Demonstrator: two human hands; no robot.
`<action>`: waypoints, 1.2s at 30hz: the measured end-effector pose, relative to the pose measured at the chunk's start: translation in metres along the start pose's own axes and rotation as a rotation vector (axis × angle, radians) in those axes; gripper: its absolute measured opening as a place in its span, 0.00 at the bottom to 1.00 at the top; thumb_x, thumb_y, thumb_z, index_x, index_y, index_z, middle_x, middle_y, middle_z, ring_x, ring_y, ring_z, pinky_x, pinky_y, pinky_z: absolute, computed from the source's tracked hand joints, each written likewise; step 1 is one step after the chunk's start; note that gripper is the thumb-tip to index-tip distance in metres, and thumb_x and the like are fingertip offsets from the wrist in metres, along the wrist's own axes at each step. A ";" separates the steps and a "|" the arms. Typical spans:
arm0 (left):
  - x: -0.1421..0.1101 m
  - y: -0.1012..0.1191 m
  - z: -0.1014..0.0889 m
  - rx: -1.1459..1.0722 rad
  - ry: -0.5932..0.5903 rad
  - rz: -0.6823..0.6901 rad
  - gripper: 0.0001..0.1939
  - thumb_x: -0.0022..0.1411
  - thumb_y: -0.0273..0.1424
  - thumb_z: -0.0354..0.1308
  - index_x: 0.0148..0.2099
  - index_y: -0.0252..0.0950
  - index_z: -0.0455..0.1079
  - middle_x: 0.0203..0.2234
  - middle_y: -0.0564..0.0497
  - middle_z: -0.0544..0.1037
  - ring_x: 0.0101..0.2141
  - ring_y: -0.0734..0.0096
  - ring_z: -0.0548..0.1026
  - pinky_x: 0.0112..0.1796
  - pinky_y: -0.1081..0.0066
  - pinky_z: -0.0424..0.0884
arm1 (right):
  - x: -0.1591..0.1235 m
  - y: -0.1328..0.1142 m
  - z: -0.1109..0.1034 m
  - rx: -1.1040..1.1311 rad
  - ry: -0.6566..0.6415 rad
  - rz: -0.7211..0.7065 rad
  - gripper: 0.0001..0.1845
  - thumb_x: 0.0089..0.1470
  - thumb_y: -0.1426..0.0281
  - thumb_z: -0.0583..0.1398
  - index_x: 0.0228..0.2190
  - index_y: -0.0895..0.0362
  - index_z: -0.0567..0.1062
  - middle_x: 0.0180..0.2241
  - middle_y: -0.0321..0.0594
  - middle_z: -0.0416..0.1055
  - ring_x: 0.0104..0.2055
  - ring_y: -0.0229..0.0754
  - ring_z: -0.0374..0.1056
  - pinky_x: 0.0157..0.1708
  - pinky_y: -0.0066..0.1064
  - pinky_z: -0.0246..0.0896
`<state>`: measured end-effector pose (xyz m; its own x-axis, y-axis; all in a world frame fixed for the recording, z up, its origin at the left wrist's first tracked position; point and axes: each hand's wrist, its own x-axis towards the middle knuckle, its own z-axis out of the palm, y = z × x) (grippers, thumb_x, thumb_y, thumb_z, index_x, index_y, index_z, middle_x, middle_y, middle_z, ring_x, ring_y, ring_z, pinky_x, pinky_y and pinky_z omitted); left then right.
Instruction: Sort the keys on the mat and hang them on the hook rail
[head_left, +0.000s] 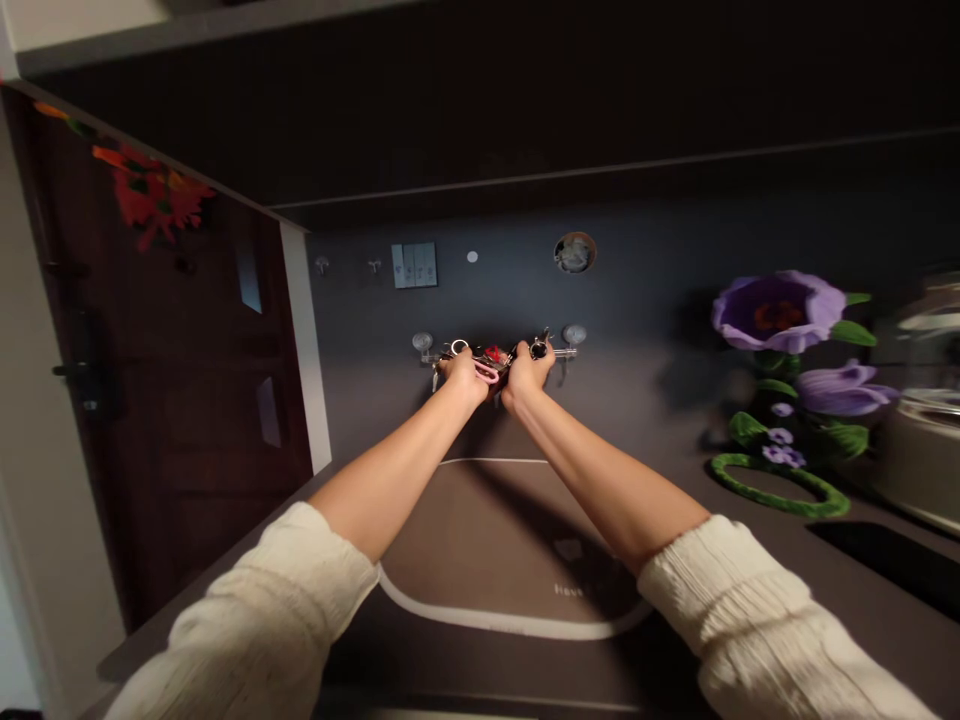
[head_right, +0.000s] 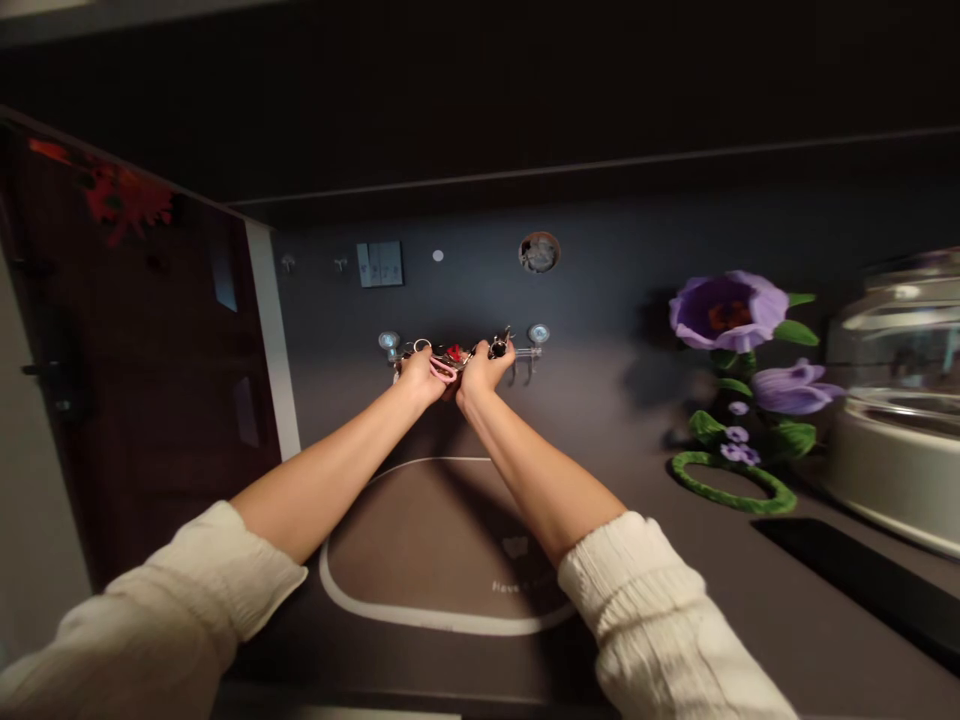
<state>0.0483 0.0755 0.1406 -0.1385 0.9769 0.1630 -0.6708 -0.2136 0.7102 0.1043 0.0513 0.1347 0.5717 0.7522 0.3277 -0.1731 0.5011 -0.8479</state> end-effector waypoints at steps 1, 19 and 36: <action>-0.007 0.001 -0.001 0.000 0.079 -0.024 0.02 0.61 0.29 0.45 0.39 0.38 0.55 0.25 0.54 0.67 0.24 0.74 0.71 0.28 0.67 0.71 | -0.005 0.001 -0.003 0.014 -0.009 -0.003 0.28 0.54 0.68 0.46 0.55 0.53 0.44 0.50 0.43 0.62 0.43 0.35 0.67 0.39 0.26 0.65; -0.089 -0.021 -0.102 0.631 -0.193 -0.214 0.11 0.52 0.32 0.57 0.38 0.39 0.59 0.19 0.58 0.65 0.17 0.79 0.63 0.23 0.75 0.63 | -0.062 0.047 -0.092 -0.361 -0.579 0.301 0.25 0.42 0.74 0.56 0.46 0.57 0.64 0.23 0.35 0.69 0.22 0.35 0.63 0.24 0.28 0.61; -0.090 -0.016 -0.163 1.770 -0.399 0.564 0.21 0.58 0.45 0.44 0.34 0.38 0.72 0.32 0.41 0.75 0.36 0.58 0.72 0.39 0.65 0.62 | 0.003 0.044 -0.042 -1.234 -0.343 -0.149 0.17 0.49 0.58 0.55 0.36 0.58 0.71 0.37 0.50 0.72 0.42 0.47 0.68 0.38 0.35 0.61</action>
<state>-0.0472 -0.0075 0.0029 0.2821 0.7951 0.5369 0.8350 -0.4791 0.2708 0.1325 0.0577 0.0811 0.2555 0.8866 0.3856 0.8311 0.0024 -0.5561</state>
